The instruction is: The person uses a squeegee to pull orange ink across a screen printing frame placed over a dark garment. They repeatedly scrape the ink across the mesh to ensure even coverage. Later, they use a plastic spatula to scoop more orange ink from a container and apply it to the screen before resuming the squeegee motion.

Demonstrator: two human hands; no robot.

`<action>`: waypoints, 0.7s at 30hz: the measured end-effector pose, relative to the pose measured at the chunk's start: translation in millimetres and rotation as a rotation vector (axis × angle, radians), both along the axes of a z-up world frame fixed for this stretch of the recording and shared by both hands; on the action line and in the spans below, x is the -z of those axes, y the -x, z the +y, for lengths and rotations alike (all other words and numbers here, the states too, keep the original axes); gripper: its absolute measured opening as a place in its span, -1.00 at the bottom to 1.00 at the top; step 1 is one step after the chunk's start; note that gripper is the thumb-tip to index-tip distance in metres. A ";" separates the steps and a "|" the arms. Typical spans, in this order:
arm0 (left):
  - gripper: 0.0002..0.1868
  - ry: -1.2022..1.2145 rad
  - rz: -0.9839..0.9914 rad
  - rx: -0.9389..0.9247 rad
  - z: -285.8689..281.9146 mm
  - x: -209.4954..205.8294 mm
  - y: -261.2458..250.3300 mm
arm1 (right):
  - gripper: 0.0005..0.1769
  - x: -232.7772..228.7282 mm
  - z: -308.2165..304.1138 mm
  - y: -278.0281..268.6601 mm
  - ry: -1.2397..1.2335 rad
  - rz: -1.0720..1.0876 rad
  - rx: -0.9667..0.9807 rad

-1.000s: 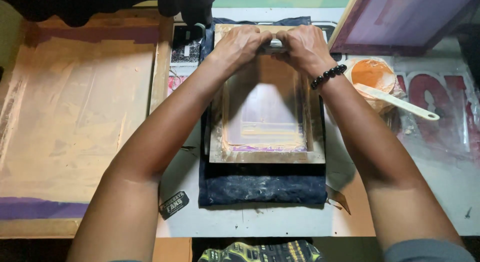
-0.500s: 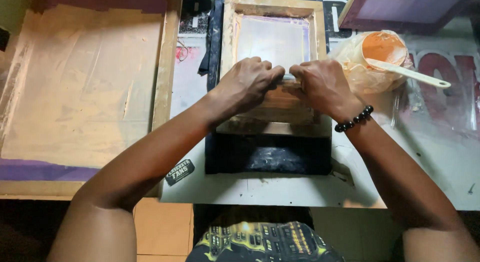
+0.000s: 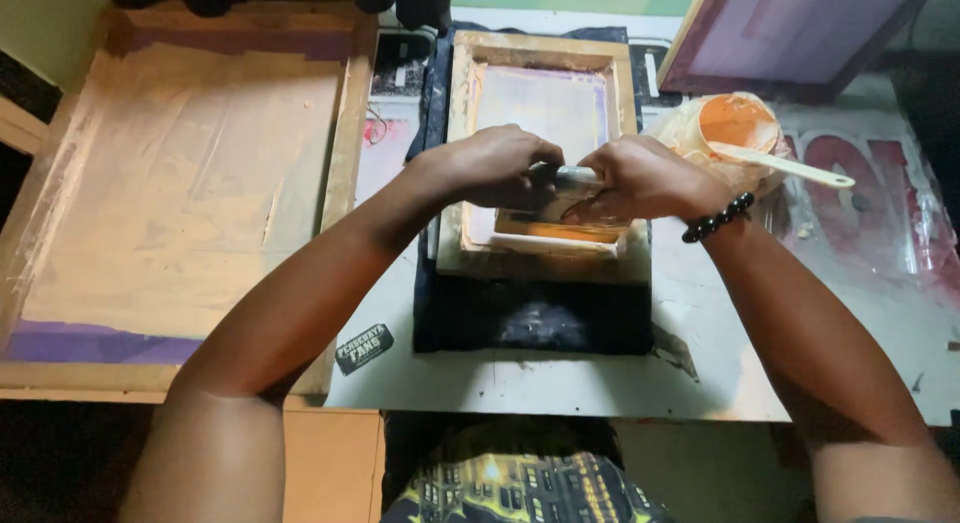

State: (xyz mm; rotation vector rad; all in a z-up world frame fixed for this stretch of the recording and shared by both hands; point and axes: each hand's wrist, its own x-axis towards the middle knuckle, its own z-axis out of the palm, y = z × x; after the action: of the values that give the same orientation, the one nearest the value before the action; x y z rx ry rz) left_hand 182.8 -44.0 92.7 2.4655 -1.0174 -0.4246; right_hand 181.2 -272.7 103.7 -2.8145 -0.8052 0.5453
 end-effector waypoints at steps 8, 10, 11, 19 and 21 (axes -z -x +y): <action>-0.70 0.002 -0.542 -0.170 2.6 -0.3 -92.0 | -0.83 30.6 0.9 -108.3 -0.121 -0.576 0.005; -0.79 0.010 -0.614 -0.222 5.7 19.3 -104.6 | -0.87 50.7 5.1 -125.8 -0.130 -0.669 0.025; -0.74 0.018 -0.699 -0.189 8.9 31.5 -111.0 | -0.92 58.9 7.8 -129.7 -0.151 -0.694 0.017; -0.77 -0.053 -0.512 -0.060 6.0 60.8 -81.0 | -0.83 70.9 5.1 -74.9 -0.074 -0.631 -0.106; -0.85 -0.020 -0.265 -0.066 4.8 17.3 -64.1 | -0.96 36.5 5.1 -60.8 0.088 -0.401 -0.022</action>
State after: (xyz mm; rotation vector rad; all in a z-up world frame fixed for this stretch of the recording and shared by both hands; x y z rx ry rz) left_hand 246.9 -39.2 75.4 2.6135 -1.0321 -0.0879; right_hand 242.0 -267.7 67.3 -3.0460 -0.8965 0.0113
